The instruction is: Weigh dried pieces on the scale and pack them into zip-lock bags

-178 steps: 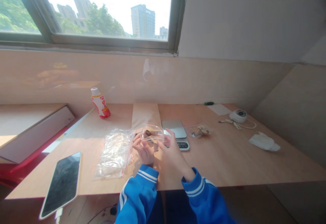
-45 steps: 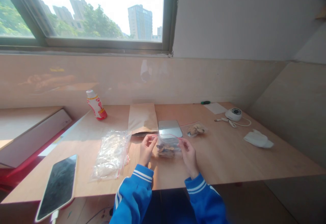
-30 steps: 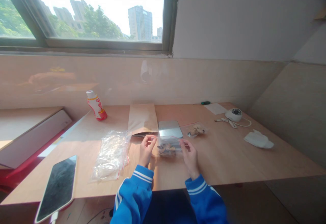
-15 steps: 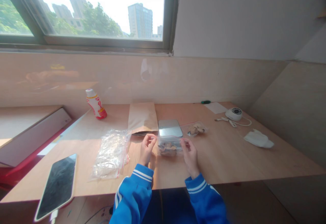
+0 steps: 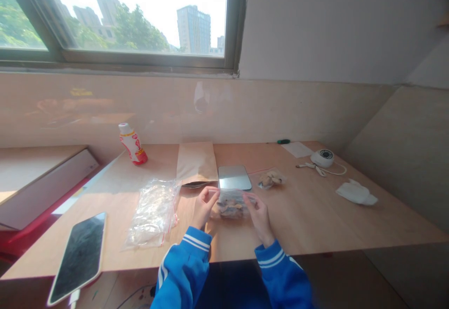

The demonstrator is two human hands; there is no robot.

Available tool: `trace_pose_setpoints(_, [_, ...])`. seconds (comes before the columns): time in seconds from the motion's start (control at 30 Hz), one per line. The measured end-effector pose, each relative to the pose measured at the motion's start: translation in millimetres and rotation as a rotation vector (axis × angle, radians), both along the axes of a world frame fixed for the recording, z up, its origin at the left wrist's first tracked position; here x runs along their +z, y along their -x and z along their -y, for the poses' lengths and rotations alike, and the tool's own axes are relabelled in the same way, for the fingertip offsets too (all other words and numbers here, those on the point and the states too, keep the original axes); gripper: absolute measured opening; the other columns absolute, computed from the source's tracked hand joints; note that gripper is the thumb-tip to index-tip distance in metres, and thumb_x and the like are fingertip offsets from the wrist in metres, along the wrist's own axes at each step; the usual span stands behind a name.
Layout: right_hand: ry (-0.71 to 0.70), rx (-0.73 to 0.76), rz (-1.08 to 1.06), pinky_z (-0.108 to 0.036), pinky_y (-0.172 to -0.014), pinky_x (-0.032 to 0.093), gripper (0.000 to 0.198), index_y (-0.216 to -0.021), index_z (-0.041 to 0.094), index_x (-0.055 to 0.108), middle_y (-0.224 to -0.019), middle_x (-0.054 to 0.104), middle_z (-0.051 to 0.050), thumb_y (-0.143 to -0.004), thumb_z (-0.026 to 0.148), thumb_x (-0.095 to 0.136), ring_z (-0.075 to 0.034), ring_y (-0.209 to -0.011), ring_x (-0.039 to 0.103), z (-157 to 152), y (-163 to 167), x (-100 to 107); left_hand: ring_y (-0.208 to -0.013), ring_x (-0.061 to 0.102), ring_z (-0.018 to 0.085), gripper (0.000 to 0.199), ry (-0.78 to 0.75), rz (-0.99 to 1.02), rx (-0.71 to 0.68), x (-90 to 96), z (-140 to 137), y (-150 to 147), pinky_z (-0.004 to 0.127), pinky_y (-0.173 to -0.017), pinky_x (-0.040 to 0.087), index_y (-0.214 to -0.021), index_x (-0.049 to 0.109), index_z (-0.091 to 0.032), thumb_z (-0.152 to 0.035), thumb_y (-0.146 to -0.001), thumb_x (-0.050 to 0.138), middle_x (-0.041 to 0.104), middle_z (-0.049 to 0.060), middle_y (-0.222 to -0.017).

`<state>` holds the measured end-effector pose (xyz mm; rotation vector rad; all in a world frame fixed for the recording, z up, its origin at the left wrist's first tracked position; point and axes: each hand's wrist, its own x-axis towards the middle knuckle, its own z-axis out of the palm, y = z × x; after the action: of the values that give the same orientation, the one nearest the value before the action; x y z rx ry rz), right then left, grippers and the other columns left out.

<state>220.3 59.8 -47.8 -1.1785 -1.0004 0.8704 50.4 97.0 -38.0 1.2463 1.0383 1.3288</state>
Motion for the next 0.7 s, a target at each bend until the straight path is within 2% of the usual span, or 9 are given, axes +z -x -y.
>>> trace_pose_setpoints(0.23, [-0.019, -0.092, 0.075, -0.033, -0.07, 0.053, 0.029, -0.084, 0.016, 0.066, -0.082, 0.07, -0.006, -0.077, 0.045, 0.064, -0.021, -0.077, 0.065, 0.8, -2.7, -1.4, -0.077, 0.063, 0.018, 0.028, 0.01, -0.014, 0.005, 0.6, 0.8, 0.4, 0.029, -0.074, 0.047, -0.081, 0.063, -0.017, -0.043, -0.072, 0.067, 0.068, 0.004, -0.079])
trace_pose_setpoints(0.5, [-0.057, -0.127, 0.172, -0.031, -0.07, 0.051, 0.028, -0.083, 0.016, 0.067, -0.083, 0.069, -0.006, -0.078, 0.044, 0.062, -0.021, -0.08, 0.063, -0.2, -5.5, -6.0, -0.081, 0.063, 0.019, 0.026, 0.003, 0.004, -0.001, -0.8, 0.2, 0.9, 0.03, -0.076, 0.047, -0.083, 0.063, -0.017, -0.04, -0.073, 0.068, 0.069, 0.005, -0.083])
trace_pose_setpoints(0.7, [-0.053, -0.119, 0.156, -0.031, -0.072, 0.051, 0.028, -0.085, 0.016, 0.067, -0.086, 0.069, -0.006, -0.079, 0.043, 0.062, -0.021, -0.082, 0.063, 0.7, -3.9, -4.9, -0.079, 0.062, 0.017, 0.026, -0.005, -0.011, 0.003, -1.9, -0.1, 1.5, 0.028, -0.074, 0.046, -0.082, 0.061, -0.017, -0.041, -0.074, 0.067, 0.068, 0.004, -0.081])
